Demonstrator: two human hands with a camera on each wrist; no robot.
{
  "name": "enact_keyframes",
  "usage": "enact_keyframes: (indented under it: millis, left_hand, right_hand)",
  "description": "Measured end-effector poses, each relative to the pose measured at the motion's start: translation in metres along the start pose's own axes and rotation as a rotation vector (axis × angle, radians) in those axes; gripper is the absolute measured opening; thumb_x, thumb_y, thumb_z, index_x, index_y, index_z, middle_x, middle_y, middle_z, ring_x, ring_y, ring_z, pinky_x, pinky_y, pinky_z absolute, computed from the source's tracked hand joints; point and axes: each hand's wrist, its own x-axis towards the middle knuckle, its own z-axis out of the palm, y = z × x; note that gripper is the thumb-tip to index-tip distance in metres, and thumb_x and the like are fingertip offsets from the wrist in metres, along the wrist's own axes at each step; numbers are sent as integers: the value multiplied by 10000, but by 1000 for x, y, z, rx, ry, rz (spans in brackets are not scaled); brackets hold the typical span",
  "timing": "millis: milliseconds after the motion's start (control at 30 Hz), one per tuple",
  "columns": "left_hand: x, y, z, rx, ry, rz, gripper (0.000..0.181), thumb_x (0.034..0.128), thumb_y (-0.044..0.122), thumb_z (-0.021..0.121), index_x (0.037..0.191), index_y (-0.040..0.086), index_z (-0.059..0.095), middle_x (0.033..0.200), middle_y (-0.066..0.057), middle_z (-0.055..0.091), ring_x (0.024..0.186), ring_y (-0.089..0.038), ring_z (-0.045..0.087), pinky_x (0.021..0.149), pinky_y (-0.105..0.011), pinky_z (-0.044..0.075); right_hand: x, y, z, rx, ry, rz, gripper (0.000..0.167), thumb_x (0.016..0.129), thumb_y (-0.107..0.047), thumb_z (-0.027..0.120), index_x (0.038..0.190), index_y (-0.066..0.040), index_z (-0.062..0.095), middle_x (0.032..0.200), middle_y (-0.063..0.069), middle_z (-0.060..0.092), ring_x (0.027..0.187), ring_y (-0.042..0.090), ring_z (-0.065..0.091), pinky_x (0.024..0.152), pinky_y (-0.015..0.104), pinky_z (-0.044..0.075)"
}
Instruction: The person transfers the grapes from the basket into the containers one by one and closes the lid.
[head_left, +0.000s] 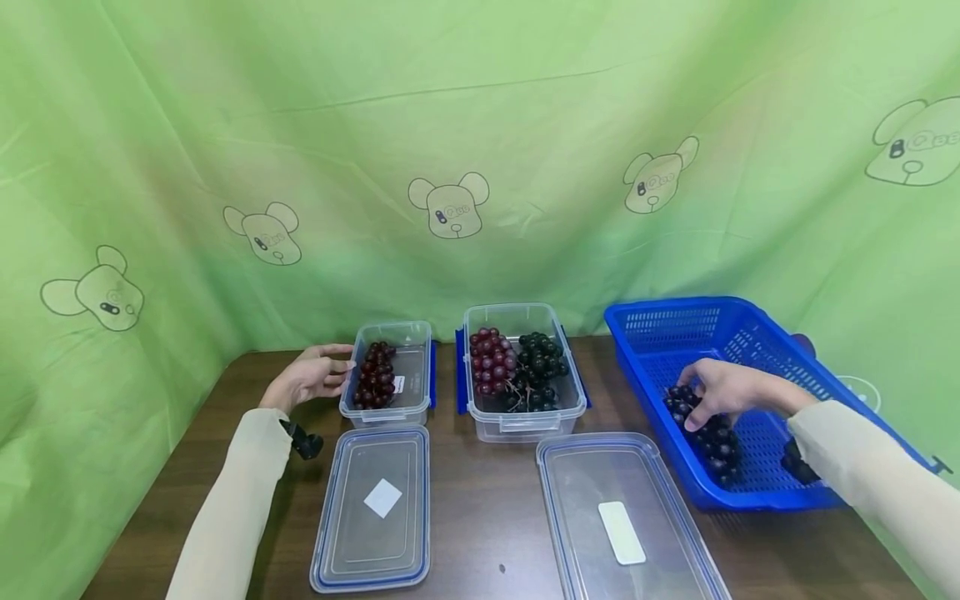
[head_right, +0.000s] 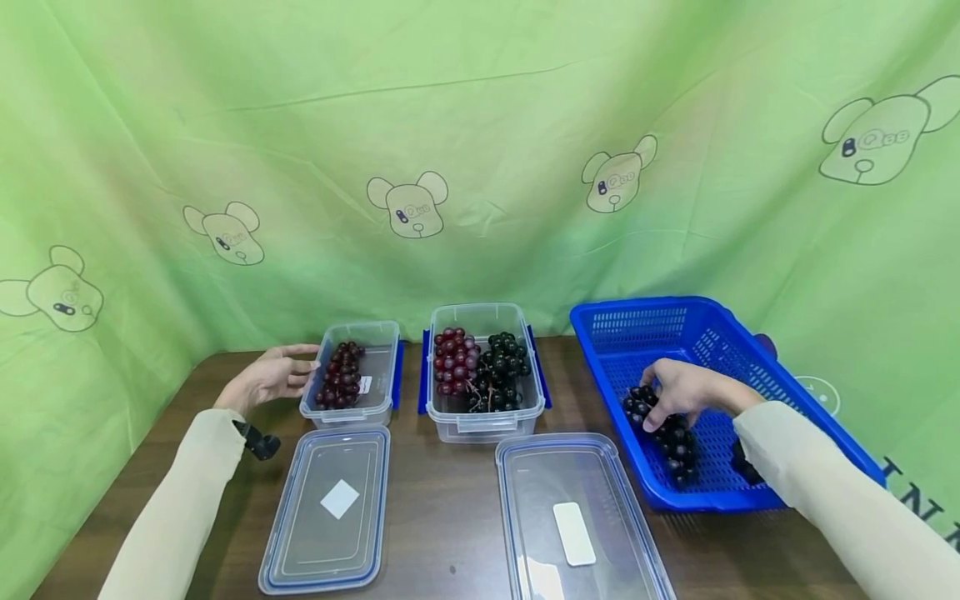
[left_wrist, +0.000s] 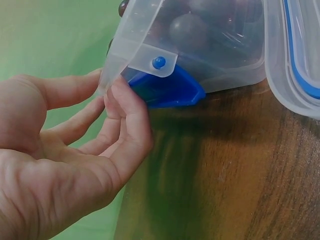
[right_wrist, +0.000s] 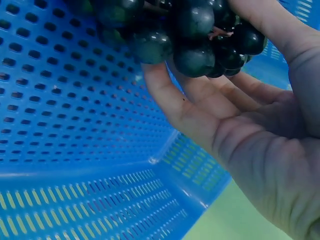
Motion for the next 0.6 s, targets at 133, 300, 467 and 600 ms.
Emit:
enact_keyframes:
  millis: [133, 300, 467, 600]
  left_hand:
    - [1, -1, -1, 4, 2, 2, 622, 1077, 82, 567, 1641, 76, 307, 923, 21, 659, 798, -97, 640, 713, -253, 577]
    - [2, -3, -1, -3, 3, -1, 619, 1073, 82, 575, 1636, 80, 319, 928, 15, 665, 808, -102, 647, 718, -256, 581]
    - [0, -3, -2, 5, -3, 0, 626, 1076, 91, 573, 1643, 86, 306, 923, 20, 662, 797, -99, 644, 714, -254, 578]
    - [0, -2, -2, 3, 1, 9, 622, 1078, 87, 565, 1643, 80, 304, 915, 23, 652, 783, -92, 633, 705, -249, 572]
  right_hand:
    - [-4, 0, -8, -19, 44, -33, 907, 794, -271, 925, 1416, 185, 449, 1283, 444, 565, 987, 289, 696, 628, 371, 643]
    - [-12, -3, -22, -45, 122, -63, 903, 829, -358, 900, 1440, 155, 478, 1340, 477, 556, 1148, 483, 676, 723, 409, 658]
    - [-19, -7, -33, -77, 229, -112, 855, 843, -413, 882, 1417, 122, 542, 1375, 413, 587, 1265, 575, 585, 864, 544, 643]
    - [-19, -9, -35, -106, 256, -129, 835, 836, -416, 887, 1386, 127, 570, 1373, 382, 608, 1260, 559, 594, 903, 578, 625]
